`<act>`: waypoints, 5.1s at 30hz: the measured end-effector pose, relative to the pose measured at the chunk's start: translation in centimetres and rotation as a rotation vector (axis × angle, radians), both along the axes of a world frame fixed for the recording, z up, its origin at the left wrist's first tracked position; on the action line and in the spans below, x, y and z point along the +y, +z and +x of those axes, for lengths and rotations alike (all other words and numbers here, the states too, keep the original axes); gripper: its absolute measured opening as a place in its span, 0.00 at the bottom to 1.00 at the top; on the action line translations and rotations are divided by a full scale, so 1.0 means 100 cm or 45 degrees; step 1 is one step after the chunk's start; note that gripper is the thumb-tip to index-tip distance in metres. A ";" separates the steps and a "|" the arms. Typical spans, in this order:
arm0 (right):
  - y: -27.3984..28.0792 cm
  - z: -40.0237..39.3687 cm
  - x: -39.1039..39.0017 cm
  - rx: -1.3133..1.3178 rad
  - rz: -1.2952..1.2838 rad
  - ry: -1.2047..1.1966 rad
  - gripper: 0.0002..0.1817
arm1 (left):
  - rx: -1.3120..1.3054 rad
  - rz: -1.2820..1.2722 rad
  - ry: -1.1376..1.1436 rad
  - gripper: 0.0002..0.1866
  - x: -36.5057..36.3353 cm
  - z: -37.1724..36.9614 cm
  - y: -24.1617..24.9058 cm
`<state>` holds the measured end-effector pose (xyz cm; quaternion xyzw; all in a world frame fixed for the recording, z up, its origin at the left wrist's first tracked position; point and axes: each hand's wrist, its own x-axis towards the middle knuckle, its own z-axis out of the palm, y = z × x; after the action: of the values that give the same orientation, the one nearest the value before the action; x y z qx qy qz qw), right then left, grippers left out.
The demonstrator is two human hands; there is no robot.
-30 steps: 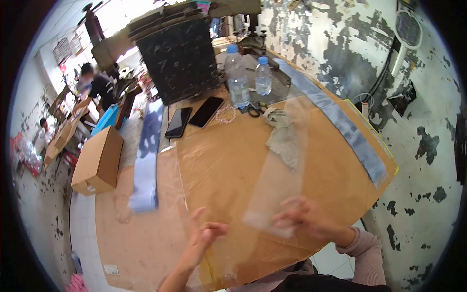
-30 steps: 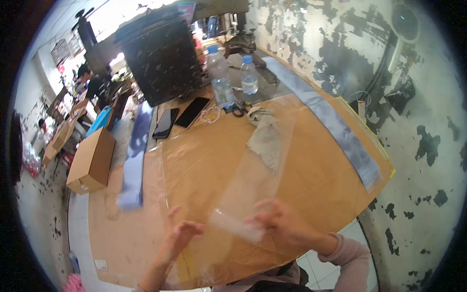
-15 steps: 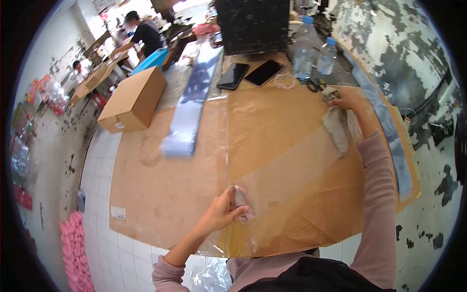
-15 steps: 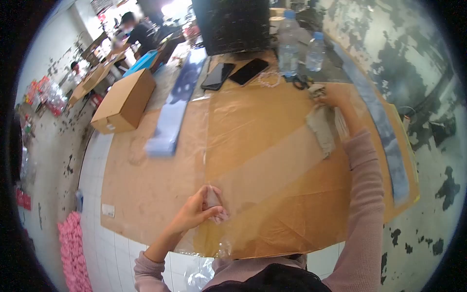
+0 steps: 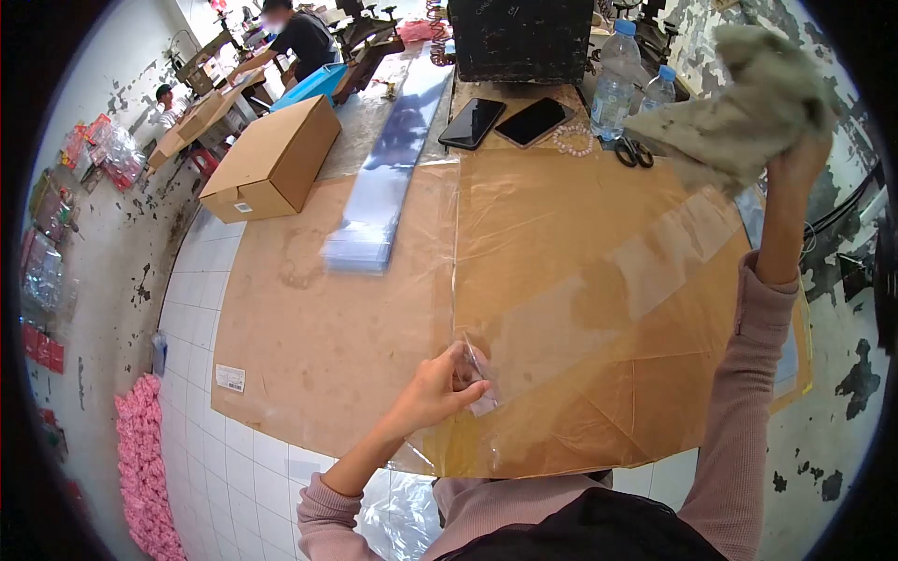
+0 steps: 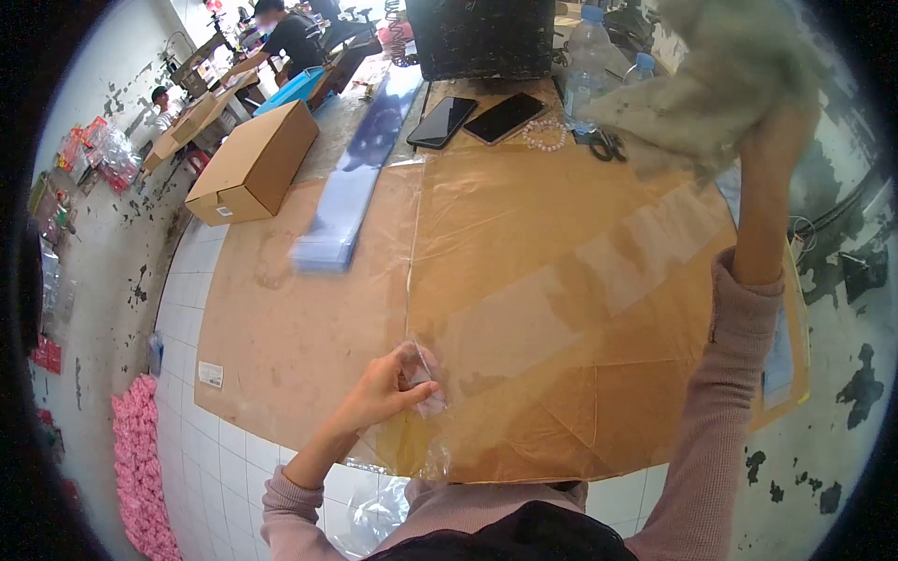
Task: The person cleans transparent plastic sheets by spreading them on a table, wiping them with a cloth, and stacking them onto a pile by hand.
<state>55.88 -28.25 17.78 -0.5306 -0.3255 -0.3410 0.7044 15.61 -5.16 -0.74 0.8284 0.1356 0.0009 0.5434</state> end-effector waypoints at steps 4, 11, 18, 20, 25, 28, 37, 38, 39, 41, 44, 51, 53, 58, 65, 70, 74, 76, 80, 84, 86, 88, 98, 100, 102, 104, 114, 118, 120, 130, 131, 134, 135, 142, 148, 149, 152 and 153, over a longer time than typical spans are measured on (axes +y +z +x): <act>-0.003 -0.092 0.025 -0.157 -0.202 -0.016 0.22 | -0.029 -0.185 0.201 0.10 -0.017 -0.001 0.008; -0.121 -0.247 0.101 -0.585 -1.165 0.519 0.31 | 0.014 -0.270 0.369 0.15 -0.027 -0.002 0.003; -0.188 -0.253 0.090 -0.823 -1.588 0.464 0.33 | -0.073 0.362 0.274 0.19 -0.028 0.001 0.002; -0.189 -0.241 0.085 -0.815 -1.586 0.374 0.28 | 0.109 0.047 0.377 0.21 -0.033 0.003 0.019; -0.185 -0.213 0.059 -0.738 -1.618 0.237 0.23 | 0.109 -0.161 0.501 0.21 -0.027 -0.010 0.019; -0.184 -0.188 0.040 -0.665 -1.683 0.083 0.23 | 0.034 -0.232 0.607 0.20 -0.032 -0.020 0.023; -0.182 -0.083 -0.059 -0.360 -1.936 -0.368 0.28 | -0.788 -0.759 1.286 0.11 -0.010 -0.134 0.004; -0.180 -0.074 -0.069 -0.297 -1.953 -0.412 0.28 | -1.006 -0.807 1.341 0.09 -0.002 -0.153 -0.007; -0.180 -0.064 -0.079 -0.296 -1.932 -0.480 0.27 | -1.156 -1.112 1.273 0.10 -0.006 -0.157 0.011; -0.181 -0.048 -0.098 -0.288 -1.889 -0.621 0.25 | -1.481 -1.545 0.966 0.12 -0.013 -0.170 0.040; -0.180 -0.041 -0.109 -0.176 -1.920 -0.666 0.26 | -1.527 -1.466 0.927 0.12 -0.010 -0.199 0.033; -0.176 -0.025 -0.115 0.172 -1.816 -0.411 0.22 | -1.178 -0.510 1.312 0.09 0.077 -0.294 -0.040; -0.159 0.006 -0.126 0.554 -1.792 0.054 0.21 | -1.078 0.021 1.508 0.10 0.078 -0.275 -0.027; -0.096 0.004 -0.116 0.198 -2.066 -0.671 0.29 | -0.478 0.041 1.238 0.17 0.096 -0.292 -0.003; -0.126 -0.038 -0.085 -0.030 -2.047 0.454 0.45 | -0.197 0.219 1.168 0.29 0.099 -0.226 0.018; -0.113 -0.038 -0.085 0.158 -2.454 0.162 0.23 | -0.289 0.366 1.214 0.16 0.107 -0.219 0.046; -0.108 0.016 -0.103 -0.225 -1.545 -0.421 0.18 | -0.699 0.717 1.390 0.02 0.097 -0.207 0.056; -0.077 0.046 -0.102 -0.461 -1.421 -0.773 0.22 | -0.857 1.124 1.325 0.02 0.084 -0.189 0.052; -0.122 0.131 -0.119 -0.283 -1.457 -0.969 0.35 | -0.993 1.253 0.849 0.06 0.017 -0.120 0.007; -0.174 0.079 -0.110 0.235 -2.014 -0.586 0.36 | -0.587 1.145 0.293 0.10 -0.034 -0.087 0.004; -0.185 0.068 -0.110 0.228 -2.080 -0.836 0.26 | -0.521 1.109 0.258 0.11 -0.034 -0.086 -0.002; -0.180 0.072 -0.116 0.387 -1.873 -0.908 0.20 | -0.468 0.984 0.343 0.12 -0.030 -0.085 0.000; -0.053 -0.178 0.040 -0.174 -1.068 0.427 0.25 | -0.561 0.887 0.497 0.07 -0.034 -0.089 -0.016; -0.075 -0.228 0.080 -0.319 -1.082 0.826 0.25 | -0.526 0.974 0.505 0.06 -0.036 -0.085 -0.011; -0.109 -0.280 0.122 -0.413 -1.057 1.021 0.25 | -0.507 0.978 0.484 0.05 -0.033 -0.085 -0.010; -0.164 -0.311 0.138 -0.677 -1.167 1.022 0.24 | -0.493 0.902 0.429 0.05 -0.026 -0.092 -0.016; -0.215 -0.238 0.108 -0.873 -1.419 0.677 0.18 | -0.390 0.957 0.498 0.03 -0.023 -0.100 -0.027; -0.215 -0.125 0.063 -0.741 -1.532 0.339 0.14 | -0.569 1.160 0.441 0.02 -0.025 -0.089 -0.008; -0.198 -0.078 0.033 -0.595 -1.672 0.198 0.14 | -0.439 1.115 0.516 0.04 -0.022 -0.108 -0.018; -0.193 0.048 -0.038 -0.089 -1.831 -0.372 0.15 | -0.078 1.643 0.842 0.01 -0.002 -0.199 0.000; -0.192 0.054 -0.041 -0.052 -1.831 -0.385 0.15 | -0.038 1.664 0.878 0.02 0.005 -0.212 -0.003; -0.191 0.056 -0.046 0.002 -1.781 -0.414 0.16 | -0.044 1.709 1.006 0.03 0.022 -0.232 -0.015; -0.193 0.056 -0.048 0.011 -1.757 -0.425 0.16 | -0.064 1.700 1.065 0.02 0.031 -0.239 -0.022; -0.141 0.028 -0.032 0.136 -1.966 -0.720 0.17 | 0.110 1.026 1.544 0.07 0.041 -0.305 -0.018; -0.168 -0.037 -0.001 0.101 -1.825 -0.390 0.23 | -0.700 -0.077 1.660 0.06 0.040 -0.293 -0.023; -0.175 -0.038 -0.001 0.065 -1.914 -0.387 0.22 | -0.808 -0.250 1.663 0.07 0.045 -0.298 -0.026; -0.200 0.005 -0.012 0.054 -1.838 -0.314 0.19 | -0.705 -0.287 1.700 0.08 0.065 -0.318 -0.040; -0.185 -0.006 -0.001 0.125 -1.863 -0.183 0.17 | -0.712 -0.160 1.719 0.06 0.062 -0.307 -0.034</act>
<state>55.23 -28.34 -0.73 -0.8995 -0.4023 -0.0579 0.1599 -15.09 1.05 -4.13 0.5006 0.4724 0.5392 0.4853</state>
